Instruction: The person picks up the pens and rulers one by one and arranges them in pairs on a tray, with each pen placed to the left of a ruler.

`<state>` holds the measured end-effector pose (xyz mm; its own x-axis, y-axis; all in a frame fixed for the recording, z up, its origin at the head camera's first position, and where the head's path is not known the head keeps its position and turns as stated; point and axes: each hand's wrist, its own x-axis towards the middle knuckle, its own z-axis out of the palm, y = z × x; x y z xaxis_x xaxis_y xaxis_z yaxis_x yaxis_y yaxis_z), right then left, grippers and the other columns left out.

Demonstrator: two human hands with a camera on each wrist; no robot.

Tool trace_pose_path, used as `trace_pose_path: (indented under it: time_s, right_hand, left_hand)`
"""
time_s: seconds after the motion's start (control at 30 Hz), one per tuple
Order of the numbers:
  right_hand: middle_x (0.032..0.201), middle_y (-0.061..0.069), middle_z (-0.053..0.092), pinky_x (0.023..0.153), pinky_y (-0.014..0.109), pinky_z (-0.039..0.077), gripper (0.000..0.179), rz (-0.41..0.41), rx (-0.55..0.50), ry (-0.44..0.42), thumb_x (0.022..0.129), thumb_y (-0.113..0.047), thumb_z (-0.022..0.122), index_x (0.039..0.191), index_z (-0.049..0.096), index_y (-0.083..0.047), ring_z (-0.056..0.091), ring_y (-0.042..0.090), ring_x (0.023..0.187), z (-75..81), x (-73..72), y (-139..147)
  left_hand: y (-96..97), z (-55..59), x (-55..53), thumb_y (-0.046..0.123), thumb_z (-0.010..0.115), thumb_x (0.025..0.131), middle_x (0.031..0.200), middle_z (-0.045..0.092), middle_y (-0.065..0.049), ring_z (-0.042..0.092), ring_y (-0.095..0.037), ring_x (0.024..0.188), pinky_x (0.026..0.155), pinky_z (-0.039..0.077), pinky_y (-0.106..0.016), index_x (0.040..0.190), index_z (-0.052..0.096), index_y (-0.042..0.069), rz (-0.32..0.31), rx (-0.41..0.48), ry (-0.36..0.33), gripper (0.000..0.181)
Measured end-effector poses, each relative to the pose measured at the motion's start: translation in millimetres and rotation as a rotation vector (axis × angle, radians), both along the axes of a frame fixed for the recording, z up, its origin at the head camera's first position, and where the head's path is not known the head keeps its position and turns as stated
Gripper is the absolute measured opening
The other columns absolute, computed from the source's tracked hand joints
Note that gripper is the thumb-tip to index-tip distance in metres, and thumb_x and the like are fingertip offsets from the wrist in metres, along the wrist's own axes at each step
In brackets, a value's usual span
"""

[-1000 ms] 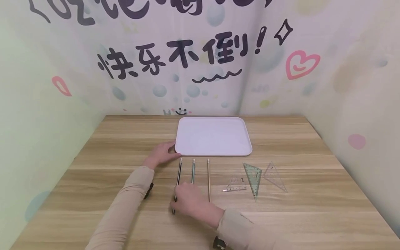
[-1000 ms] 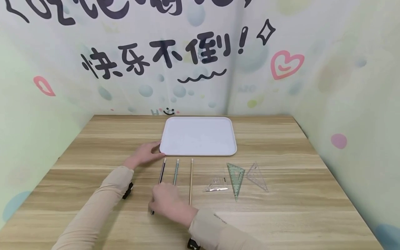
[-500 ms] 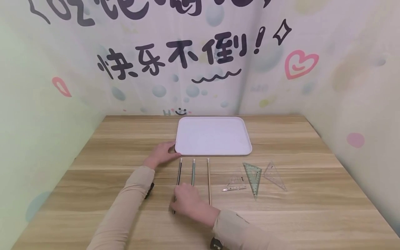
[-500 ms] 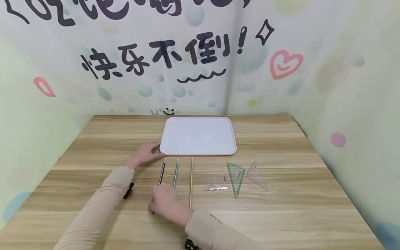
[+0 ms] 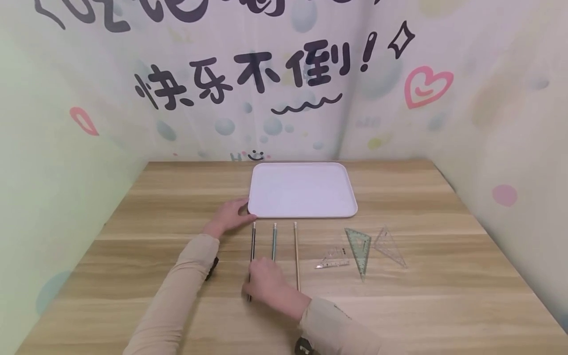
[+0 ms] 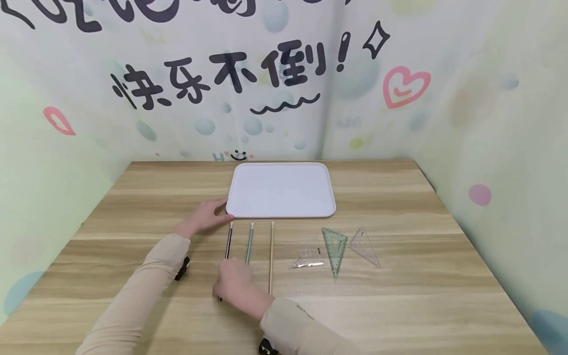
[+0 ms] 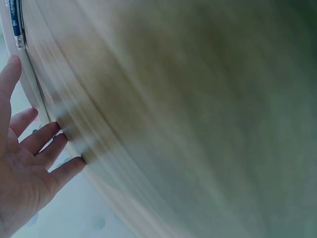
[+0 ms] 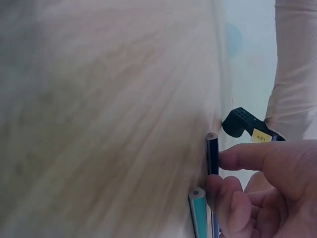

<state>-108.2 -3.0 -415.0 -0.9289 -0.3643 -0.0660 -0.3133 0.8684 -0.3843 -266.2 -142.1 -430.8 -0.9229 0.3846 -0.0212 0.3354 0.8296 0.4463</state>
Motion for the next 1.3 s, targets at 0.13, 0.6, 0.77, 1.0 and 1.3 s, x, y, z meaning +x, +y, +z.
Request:
trace_pose_path:
  time_s: [0.13, 0.6, 0.77, 1.0, 1.3]
  right_hand:
    - [0.054, 0.0, 0.047, 0.037, 0.02, 0.034, 0.029, -0.028, -0.023, -0.03, 0.07, -0.016, 0.071, 0.055, 0.047, -0.011, 0.042, 0.01, 0.043, 2.5, -3.1, 1.6]
    - [0.032, -0.003, 0.039, 0.026, 0.019, 0.036, 0.034, -0.125, -0.225, -0.263, 0.071, -0.009, 0.072, 0.046, 0.049, -0.007, 0.038, 0.008, 0.024, 1.5, -4.3, 2.7]
    - [0.032, -0.001, 0.042, 0.026, 0.02, 0.038, 0.033, -0.136, -0.249, -0.276, 0.071, -0.008, 0.072, 0.046, 0.05, -0.006, 0.041, 0.009, 0.025, 2.0, -4.8, 2.1]
    - [0.036, 0.004, 0.05, 0.027, 0.023, 0.041, 0.031, -0.163, -0.275, -0.308, 0.071, -0.008, 0.069, 0.047, 0.051, -0.004, 0.044, 0.011, 0.026, -0.8, -6.7, 3.7]
    - [0.034, 0.002, 0.048, 0.028, 0.022, 0.041, 0.033, -0.168, -0.319, -0.312, 0.073, -0.011, 0.067, 0.044, 0.052, -0.005, 0.043, 0.009, 0.025, -3.4, -6.7, 7.3]
  left_hand:
    - [0.4, 4.5, 0.2, 0.041, 0.06, 0.085, 0.138, 0.039, -0.018, 0.035, -0.034, 0.128, 0.107, 0.028, -0.044, 0.137, 0.037, 0.0, -0.005, -0.011, 0.015, 0.07]
    - [-0.1, 3.9, -1.8, 0.044, 0.059, 0.085, 0.139, 0.039, -0.018, 0.034, -0.034, 0.128, 0.107, 0.028, -0.044, 0.137, 0.037, 0.0, 0.0, -0.035, 0.018, 0.071]
    - [-0.7, 3.1, -2.2, 0.043, 0.059, 0.085, 0.138, 0.039, -0.018, 0.034, -0.034, 0.128, 0.107, 0.028, -0.044, 0.137, 0.037, 0.0, 0.003, -0.037, 0.023, 0.071]
    - [-0.2, 1.6, -1.8, 0.044, 0.059, 0.085, 0.139, 0.038, -0.018, 0.033, -0.034, 0.129, 0.107, 0.027, -0.044, 0.138, 0.035, 0.002, -0.001, -0.047, 0.021, 0.072]
    - [0.4, 2.2, 0.0, 0.044, 0.058, 0.085, 0.139, 0.037, -0.019, 0.033, -0.036, 0.128, 0.107, 0.027, -0.046, 0.138, 0.034, 0.001, 0.0, -0.059, 0.012, 0.072]
